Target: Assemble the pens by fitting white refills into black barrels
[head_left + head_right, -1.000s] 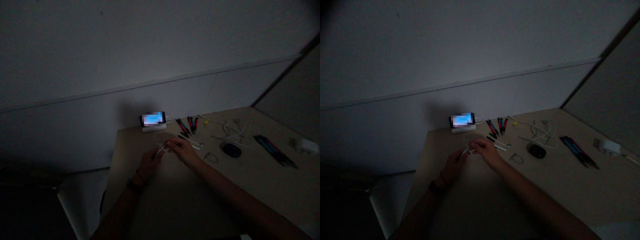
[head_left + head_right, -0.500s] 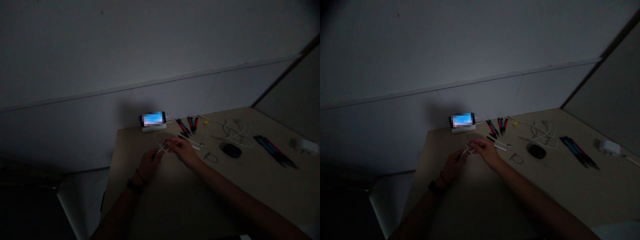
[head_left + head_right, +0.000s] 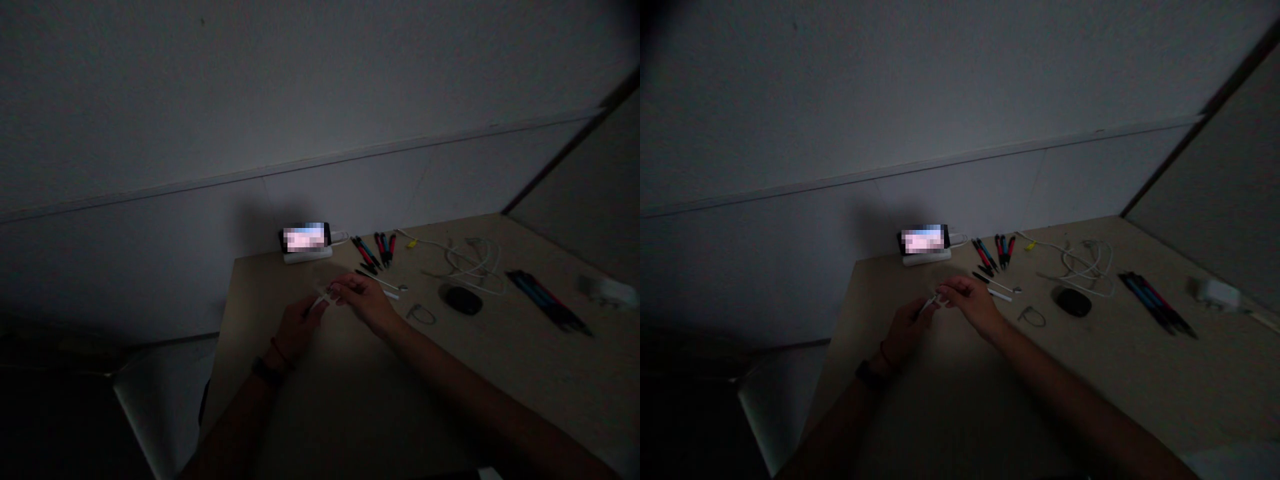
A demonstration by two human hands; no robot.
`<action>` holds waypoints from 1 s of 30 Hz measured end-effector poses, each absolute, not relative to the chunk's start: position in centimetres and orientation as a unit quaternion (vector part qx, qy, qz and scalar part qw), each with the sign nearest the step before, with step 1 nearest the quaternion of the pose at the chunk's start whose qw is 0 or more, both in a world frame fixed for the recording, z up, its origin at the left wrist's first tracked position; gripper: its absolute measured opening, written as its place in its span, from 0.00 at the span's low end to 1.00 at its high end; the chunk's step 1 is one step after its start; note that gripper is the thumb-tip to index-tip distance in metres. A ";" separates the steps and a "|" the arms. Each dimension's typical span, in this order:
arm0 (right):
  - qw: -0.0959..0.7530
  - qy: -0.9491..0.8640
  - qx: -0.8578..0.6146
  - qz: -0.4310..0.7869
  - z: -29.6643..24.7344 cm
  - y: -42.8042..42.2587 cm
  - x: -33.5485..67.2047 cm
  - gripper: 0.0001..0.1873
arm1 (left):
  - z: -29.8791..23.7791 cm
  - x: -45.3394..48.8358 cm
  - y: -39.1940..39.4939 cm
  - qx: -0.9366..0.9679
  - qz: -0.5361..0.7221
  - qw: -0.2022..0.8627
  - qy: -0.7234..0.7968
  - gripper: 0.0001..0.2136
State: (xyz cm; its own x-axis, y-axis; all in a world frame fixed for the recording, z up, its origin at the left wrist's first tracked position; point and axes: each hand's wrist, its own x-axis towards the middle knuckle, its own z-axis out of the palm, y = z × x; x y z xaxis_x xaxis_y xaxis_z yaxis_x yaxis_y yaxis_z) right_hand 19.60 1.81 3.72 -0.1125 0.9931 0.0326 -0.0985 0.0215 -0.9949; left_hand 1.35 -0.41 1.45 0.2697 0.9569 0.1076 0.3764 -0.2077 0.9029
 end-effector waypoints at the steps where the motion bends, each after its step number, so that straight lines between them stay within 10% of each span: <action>1: 0.496 -0.513 -0.436 0.548 3.7 1.8 19.7 0.20 | 1.5 1.3 -0.4 0.688 0.362 0.401 0.484 0.19; 30: 0.504 -0.494 -0.431 0.562 4.0 1.6 19.6 0.18 | 1.3 1.3 -0.4 0.691 0.359 0.400 0.483 0.20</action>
